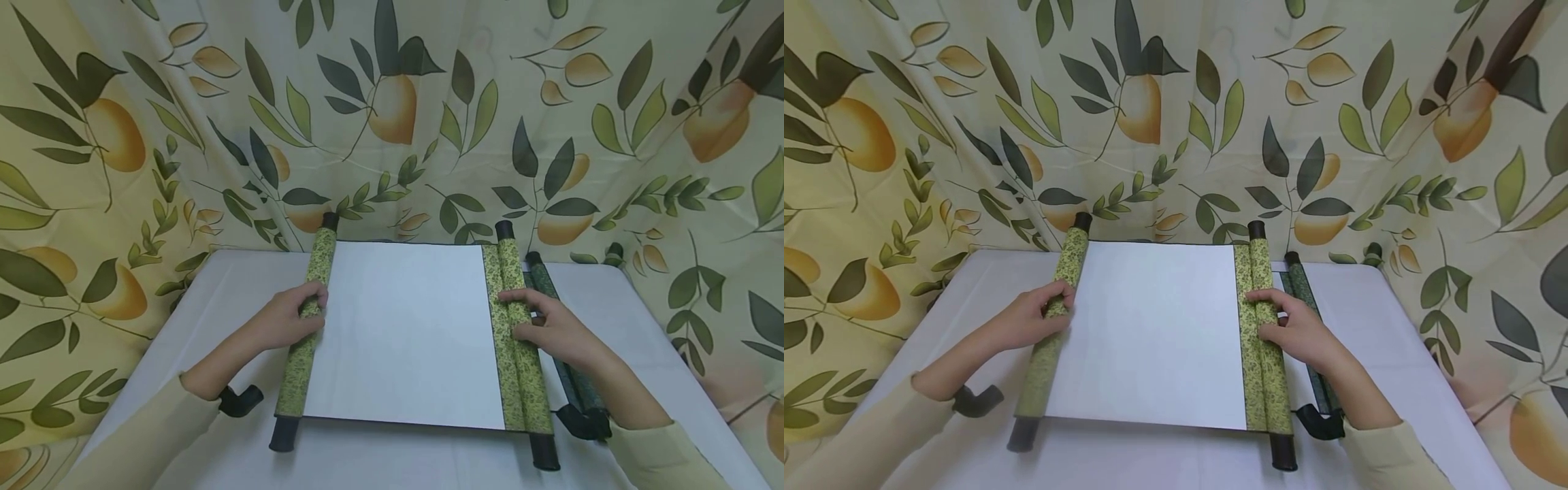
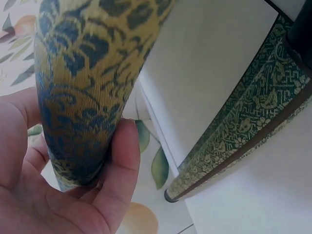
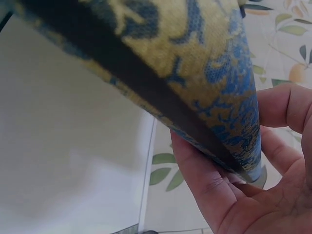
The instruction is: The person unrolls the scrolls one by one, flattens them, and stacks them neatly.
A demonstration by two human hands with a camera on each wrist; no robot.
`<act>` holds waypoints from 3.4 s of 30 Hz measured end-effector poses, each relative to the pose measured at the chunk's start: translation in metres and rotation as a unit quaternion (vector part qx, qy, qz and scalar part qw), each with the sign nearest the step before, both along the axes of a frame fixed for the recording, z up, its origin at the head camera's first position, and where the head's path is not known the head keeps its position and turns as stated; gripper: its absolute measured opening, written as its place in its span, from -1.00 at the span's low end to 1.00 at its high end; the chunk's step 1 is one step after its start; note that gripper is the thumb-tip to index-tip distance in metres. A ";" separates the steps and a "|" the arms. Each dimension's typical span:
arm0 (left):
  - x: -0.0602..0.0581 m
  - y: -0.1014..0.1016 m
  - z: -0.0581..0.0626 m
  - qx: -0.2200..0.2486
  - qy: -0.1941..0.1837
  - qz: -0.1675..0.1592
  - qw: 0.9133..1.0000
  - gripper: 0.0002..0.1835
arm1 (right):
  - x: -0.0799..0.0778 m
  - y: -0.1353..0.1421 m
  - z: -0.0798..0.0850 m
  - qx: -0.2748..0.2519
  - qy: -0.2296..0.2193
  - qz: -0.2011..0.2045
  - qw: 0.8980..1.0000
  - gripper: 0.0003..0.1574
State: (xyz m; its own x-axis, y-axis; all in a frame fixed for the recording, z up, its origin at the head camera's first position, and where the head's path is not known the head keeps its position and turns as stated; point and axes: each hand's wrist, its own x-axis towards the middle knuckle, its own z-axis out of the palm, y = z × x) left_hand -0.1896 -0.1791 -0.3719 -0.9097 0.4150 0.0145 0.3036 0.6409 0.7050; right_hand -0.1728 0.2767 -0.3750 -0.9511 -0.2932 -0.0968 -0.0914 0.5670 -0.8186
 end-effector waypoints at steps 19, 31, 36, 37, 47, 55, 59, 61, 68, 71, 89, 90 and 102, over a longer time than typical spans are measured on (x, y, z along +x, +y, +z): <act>-0.004 -0.013 -0.004 -0.015 -0.012 0.008 1.000 -0.81 | 0.002 0.007 -0.002 0.012 0.009 -0.003 1.000 -0.27; -0.005 -0.017 0.001 -0.033 -0.002 0.008 0.999 -0.86 | 0.003 0.008 -0.002 0.013 0.007 -0.006 1.000 -0.26; -0.006 -0.018 0.002 -0.042 0.009 0.009 0.999 -0.89 | 0.002 0.008 0.000 0.017 0.002 -0.007 1.000 -0.26; -0.007 -0.018 0.002 -0.041 0.009 0.010 0.999 -0.90 | 0.002 0.009 0.001 0.019 0.000 -0.009 1.000 -0.26; -0.005 -0.021 0.009 -0.037 -0.003 0.015 0.999 -0.79 | 0.002 0.011 0.003 0.019 -0.010 -0.011 1.000 -0.29; -0.004 -0.022 0.012 -0.040 -0.003 0.022 0.999 -0.86 | 0.003 0.010 0.003 0.024 -0.006 -0.012 1.000 -0.28; -0.003 -0.022 0.012 -0.039 0.001 0.017 0.999 -0.91 | 0.004 0.010 0.004 0.026 0.004 -0.008 1.000 -0.27; -0.003 -0.023 0.012 -0.042 0.005 0.018 0.999 -0.92 | 0.004 0.010 0.004 0.026 0.009 -0.005 1.000 -0.28; -0.004 -0.024 0.009 -0.048 0.008 0.036 0.998 -0.80 | 0.006 0.011 0.004 0.024 0.009 -0.009 1.000 -0.27; -0.004 -0.025 0.009 -0.050 0.012 0.035 0.998 -0.80 | 0.006 0.012 0.004 0.027 0.013 -0.008 1.000 -0.26; -0.007 -0.031 0.009 -0.077 0.029 0.053 0.995 -0.85 | 0.007 0.014 0.005 0.045 0.018 -0.007 0.999 -0.26; -0.007 -0.031 0.009 -0.080 0.029 0.056 0.995 -0.83 | 0.006 0.014 0.005 0.048 0.020 -0.006 0.999 -0.26; -0.007 -0.034 0.011 -0.095 0.035 0.067 0.993 -0.87 | 0.008 0.016 0.007 0.047 0.017 -0.007 0.999 -0.27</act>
